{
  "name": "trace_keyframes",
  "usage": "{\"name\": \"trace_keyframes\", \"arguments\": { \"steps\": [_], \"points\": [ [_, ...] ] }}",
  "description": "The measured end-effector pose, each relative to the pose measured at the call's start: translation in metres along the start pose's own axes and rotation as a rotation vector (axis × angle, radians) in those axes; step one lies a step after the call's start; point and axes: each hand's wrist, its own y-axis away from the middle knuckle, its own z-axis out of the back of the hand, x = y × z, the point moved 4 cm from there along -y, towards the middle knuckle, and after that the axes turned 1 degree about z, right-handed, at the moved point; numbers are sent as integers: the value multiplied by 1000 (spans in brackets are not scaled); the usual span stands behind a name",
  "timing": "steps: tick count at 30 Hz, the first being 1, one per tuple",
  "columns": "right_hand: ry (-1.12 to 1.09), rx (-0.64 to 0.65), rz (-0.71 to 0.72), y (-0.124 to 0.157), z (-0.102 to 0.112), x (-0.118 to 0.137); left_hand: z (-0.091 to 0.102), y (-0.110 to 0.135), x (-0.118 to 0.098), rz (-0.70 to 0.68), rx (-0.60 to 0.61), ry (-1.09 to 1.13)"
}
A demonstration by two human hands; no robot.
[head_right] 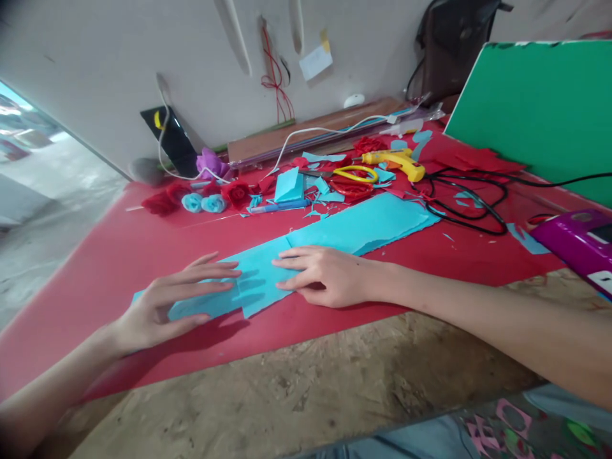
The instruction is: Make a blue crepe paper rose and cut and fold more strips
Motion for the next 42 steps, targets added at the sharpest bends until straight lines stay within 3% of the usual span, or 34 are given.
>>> {"name": "trace_keyframes", "arguments": {
  "steps": [5, 10, 19, 26, 32, 42],
  "points": [
    [-11, -15, 3, 0, 1, 0, -9, -7, -13, -92, 132, -308],
    [-19, -6, -15, 0, 2, 0, -14, -14, -19, -214, 49, -455],
    [-29, -24, -16, 0, 3, 2, -16, -35, -6, -236, 16, -479],
    [99, -221, -106, 1, 11, -6, -4, -25, 9, -177, -11, -355],
    [235, -147, -15, -2, 3, 4, 17, -10, 20, -65, -59, -312],
    [250, 4, -56, -21, 2, 4, 31, -28, 16, -78, -16, -303]
  ]
}}
